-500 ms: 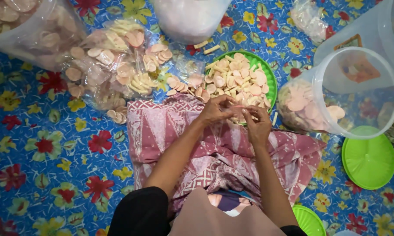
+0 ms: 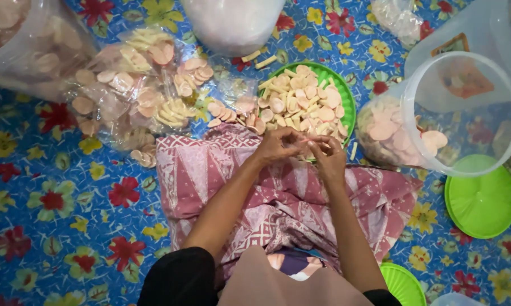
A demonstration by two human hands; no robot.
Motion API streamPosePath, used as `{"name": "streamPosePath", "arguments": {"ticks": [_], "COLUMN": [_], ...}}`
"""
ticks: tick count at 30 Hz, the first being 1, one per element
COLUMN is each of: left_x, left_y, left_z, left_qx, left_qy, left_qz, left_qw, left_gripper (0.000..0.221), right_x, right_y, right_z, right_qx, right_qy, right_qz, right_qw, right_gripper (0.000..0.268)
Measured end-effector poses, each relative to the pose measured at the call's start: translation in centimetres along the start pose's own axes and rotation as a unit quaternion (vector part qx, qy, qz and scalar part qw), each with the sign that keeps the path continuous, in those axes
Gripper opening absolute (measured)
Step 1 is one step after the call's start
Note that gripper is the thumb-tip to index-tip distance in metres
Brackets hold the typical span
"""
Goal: Sorting and packaging small food items from large containers into bags and bins
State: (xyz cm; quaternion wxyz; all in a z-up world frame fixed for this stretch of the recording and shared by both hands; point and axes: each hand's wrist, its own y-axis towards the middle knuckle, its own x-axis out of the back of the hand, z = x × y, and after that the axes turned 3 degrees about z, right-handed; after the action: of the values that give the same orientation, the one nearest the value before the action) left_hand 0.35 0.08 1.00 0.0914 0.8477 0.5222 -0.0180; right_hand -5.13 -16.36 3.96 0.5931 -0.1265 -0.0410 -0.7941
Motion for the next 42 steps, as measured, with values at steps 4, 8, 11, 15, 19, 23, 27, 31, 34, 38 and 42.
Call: {"name": "streamPosePath", "arguments": {"ticks": [4, 8, 11, 15, 19, 23, 27, 31, 34, 38, 42], "left_x": [-0.1, -0.2, 0.2, 0.3, 0.3, 0.3, 1.0, 2.0, 2.5, 2.5, 2.8], "left_y": [0.3, 0.7, 0.8, 1.0, 1.4, 1.5, 2.0, 2.3, 3.0, 3.3, 3.3], "left_z": [-0.1, 0.6, -0.7, -1.1, -0.2, -1.2, -1.8, -2.3, -0.5, 1.0, 2.2], "left_qx": [-0.007, -0.007, 0.020, 0.106, 0.137, 0.158, 0.142, 0.099, 0.108, 0.108, 0.103], "left_qy": [0.033, 0.029, -0.004, -0.137, -0.176, -0.195, -0.176, -0.150, -0.204, -0.219, -0.220], "left_qz": [0.005, -0.014, -0.011, -0.007, -0.030, -0.062, -0.112, -0.185, -0.224, -0.246, -0.241], "left_qw": [0.999, 0.999, 1.000, 0.985, 0.974, 0.966, 0.968, 0.966, 0.947, 0.938, 0.940], "left_gripper": [0.034, 0.039, 0.048, 0.075, 0.082, 0.073, 0.068, 0.061, 0.064, 0.058, 0.062], "right_x": [0.6, 1.3, 1.5, 1.6, 0.6, -0.9, 0.2, 3.7, 5.7, 6.1, 5.6], "right_y": [1.1, 1.9, 2.2, 2.2, 2.7, 2.2, 4.4, 8.5, 11.1, 13.1, 13.6], "right_z": [-2.6, -5.0, -5.3, -4.1, -2.8, 1.7, 1.8, -1.4, -3.8, -6.7, -7.9], "right_qx": [-0.017, -0.004, 0.013, 0.017, 0.035, 0.004, 0.007, 0.117, 0.129, 0.158, 0.165], "right_qy": [0.011, -0.011, -0.008, 0.014, -0.004, 0.012, 0.026, -0.201, -0.343, -0.375, -0.394], "right_qz": [-0.019, -0.045, -0.065, -0.073, -0.052, -0.031, -0.040, -0.075, -0.048, 0.019, 0.081], "right_qw": [1.000, 0.999, 0.998, 0.997, 0.998, 0.999, 0.999, 0.970, 0.929, 0.914, 0.901], "right_gripper": [0.018, 0.014, 0.012, 0.012, 0.012, 0.014, 0.009, 0.006, 0.020, 0.032, 0.036]}}
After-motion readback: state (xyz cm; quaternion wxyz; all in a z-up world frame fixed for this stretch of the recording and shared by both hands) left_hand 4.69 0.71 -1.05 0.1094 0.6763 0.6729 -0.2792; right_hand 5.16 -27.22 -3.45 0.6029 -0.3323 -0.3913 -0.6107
